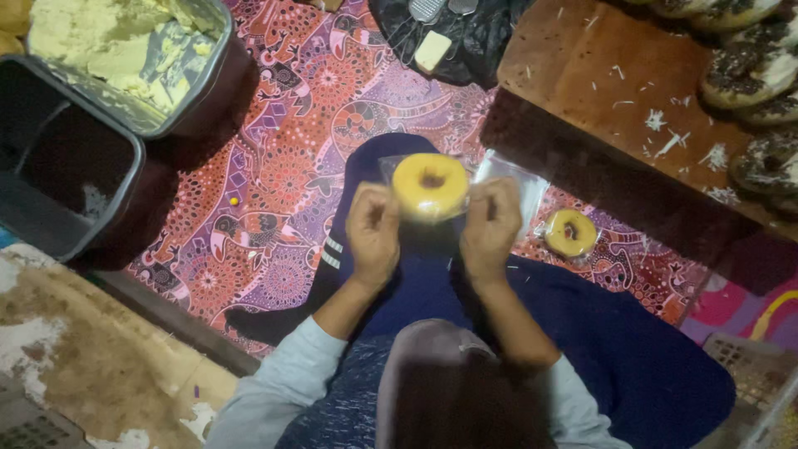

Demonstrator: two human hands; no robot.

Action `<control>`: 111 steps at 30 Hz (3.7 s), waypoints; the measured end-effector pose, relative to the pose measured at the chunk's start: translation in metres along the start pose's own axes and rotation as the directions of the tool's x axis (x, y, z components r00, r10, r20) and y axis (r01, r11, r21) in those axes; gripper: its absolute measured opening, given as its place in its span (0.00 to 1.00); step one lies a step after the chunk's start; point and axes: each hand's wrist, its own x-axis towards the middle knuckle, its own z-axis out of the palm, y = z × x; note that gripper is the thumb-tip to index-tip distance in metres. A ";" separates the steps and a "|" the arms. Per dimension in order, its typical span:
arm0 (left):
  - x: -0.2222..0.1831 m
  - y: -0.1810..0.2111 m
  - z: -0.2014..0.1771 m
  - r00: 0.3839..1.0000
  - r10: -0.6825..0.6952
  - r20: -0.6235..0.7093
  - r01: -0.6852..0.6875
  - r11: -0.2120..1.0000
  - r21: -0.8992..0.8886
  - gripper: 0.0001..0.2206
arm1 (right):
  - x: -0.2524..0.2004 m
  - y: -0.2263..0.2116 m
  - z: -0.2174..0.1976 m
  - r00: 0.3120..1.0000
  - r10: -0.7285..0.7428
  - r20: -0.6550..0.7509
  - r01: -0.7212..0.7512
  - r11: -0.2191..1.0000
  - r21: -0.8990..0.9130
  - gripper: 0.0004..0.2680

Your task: The person sits on a patterned mat and repeatedly picks up donuts from a wooden board, places them into clear plastic bags, and sets the packaged donuts into a white plastic crate. The donuts include plain and chocolate-topped varieties.

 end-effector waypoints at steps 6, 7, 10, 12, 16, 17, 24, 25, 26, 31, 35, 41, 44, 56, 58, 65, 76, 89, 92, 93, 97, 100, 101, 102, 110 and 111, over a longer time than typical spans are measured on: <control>-0.011 -0.004 -0.006 0.993 -0.114 0.022 0.092 0.890 0.447 0.07 | -0.077 0.126 -0.021 0.895 0.420 0.148 -0.388 0.899 -0.203 0.14; -0.013 -0.008 0.000 0.989 -0.123 0.078 0.075 0.889 0.452 0.07 | -0.083 0.148 -0.030 0.881 0.449 0.145 -0.434 0.892 -0.125 0.10; -0.014 -0.031 0.043 0.949 -0.104 0.297 -0.034 0.904 0.426 0.06 | -0.074 0.216 -0.065 0.842 0.526 0.116 -0.520 0.850 -0.082 0.10; -0.014 -0.056 0.091 0.873 -0.019 0.487 -0.125 0.957 0.260 0.05 | -0.053 0.256 -0.101 0.731 0.682 0.024 -0.681 0.731 -0.052 0.13; 0.016 -0.131 0.190 0.841 0.048 0.539 -0.269 0.901 0.340 0.12 | -0.034 0.290 -0.187 0.952 0.275 -0.133 -0.295 0.713 -0.636 0.12; 0.023 -0.149 0.203 0.855 0.075 0.514 -0.338 0.832 0.441 0.14 | -0.037 0.291 -0.195 0.832 0.459 -0.311 -0.550 0.755 -0.357 0.14; 0.028 -0.225 0.205 0.600 -0.473 0.645 -0.351 0.569 0.744 0.10 | -0.024 0.251 -0.189 0.995 0.019 -0.098 -0.098 0.403 -0.910 0.27; 0.027 -0.225 0.206 0.612 -0.478 0.630 -0.319 0.580 0.750 0.07 | -0.012 0.244 -0.180 0.996 0.032 -0.080 -0.086 0.491 -0.867 0.28; 0.027 -0.222 0.206 0.623 -0.483 0.615 -0.286 0.591 0.754 0.06 | 0.004 0.238 -0.170 0.997 0.043 -0.061 -0.075 0.574 -0.816 0.28; 0.028 -0.139 0.196 0.751 0.003 0.660 -0.349 0.851 0.393 0.09 | 0.064 0.188 -0.133 0.698 0.701 0.151 -0.697 0.712 -0.086 0.18; 0.067 -0.070 0.189 0.939 0.021 0.344 -0.158 0.912 0.377 0.35 | 0.089 0.137 -0.124 0.900 0.354 0.255 -0.279 0.917 -0.286 0.07; 0.110 -0.038 0.196 0.948 -0.161 0.273 0.087 0.961 0.264 0.24 | 0.098 0.047 -0.113 0.990 -0.108 0.087 0.138 0.818 -0.559 0.13; 0.107 -0.024 0.197 0.958 0.012 0.285 -0.083 0.968 0.237 0.18 | 0.105 0.016 -0.103 0.988 -0.079 0.129 0.140 0.806 -0.575 0.13; 0.197 -0.084 0.222 0.784 -0.339 0.520 0.604 0.222 -0.766 0.19 | 0.197 0.058 -0.071 0.817 0.170 0.552 0.224 0.788 -0.574 0.18; 0.232 -0.106 0.225 0.794 -0.240 0.558 0.600 0.169 -0.782 0.10 | 0.234 0.057 -0.069 0.854 0.100 0.510 0.147 0.895 -0.421 0.14; 0.303 -0.124 0.197 0.885 -0.289 0.365 0.412 0.120 -0.903 0.16 | 0.381 0.175 -0.074 0.942 -0.050 0.332 0.316 0.462 -0.829 0.40; 0.313 -0.160 0.203 0.759 -0.538 0.367 0.267 -0.257 -0.929 0.11 | 0.284 0.085 -0.066 0.949 0.310 0.065 -0.311 0.950 0.008 0.34; 0.198 -0.052 0.223 0.914 -0.258 0.313 0.344 0.083 -0.935 0.29 | 0.168 0.040 -0.047 0.997 -0.071 0.012 0.072 0.995 -0.063 0.30; 0.186 -0.036 0.213 0.921 -0.241 0.305 0.354 0.191 -0.916 0.27 | 0.145 0.025 -0.063 0.992 0.118 -0.049 -0.101 0.959 0.263 0.27; 0.181 -0.031 0.209 0.938 -0.163 0.305 0.334 0.194 -0.923 0.26 | 0.138 0.022 -0.065 0.994 0.102 -0.038 -0.089 0.962 0.258 0.27; 0.161 -0.011 0.208 0.943 -0.026 0.333 0.333 0.006 -0.943 0.24 | 0.122 0.011 -0.068 0.970 -0.241 -0.026 0.227 0.942 -0.246 0.25; 0.133 -0.011 0.219 0.858 -0.071 0.508 0.502 -0.093 -0.860 0.29 | 0.115 -0.002 -0.067 0.959 -0.283 -0.030 0.271 0.939 -0.212 0.26; 0.120 -0.015 0.222 0.846 -0.088 0.526 0.521 -0.079 -0.850 0.28 | 0.113 -0.006 -0.066 0.973 -0.227 -0.041 0.224 0.972 -0.071 0.27; 0.107 -0.019 0.225 0.833 -0.104 0.544 0.540 -0.065 -0.839 0.28 | 0.112 -0.010 -0.068 0.979 -0.196 -0.057 0.192 0.979 -0.074 0.27; 0.038 -0.002 0.210 0.843 -0.097 0.528 0.537 0.200 -0.820 0.29 | 0.096 -0.009 -0.081 0.933 -0.359 0.026 0.325 0.809 -0.490 0.26; 0.030 0.012 0.203 0.872 -0.125 0.473 0.481 0.396 -0.782 0.28 | 0.093 -0.008 -0.081 0.949 -0.316 0.000 0.286 0.859 -0.425 0.25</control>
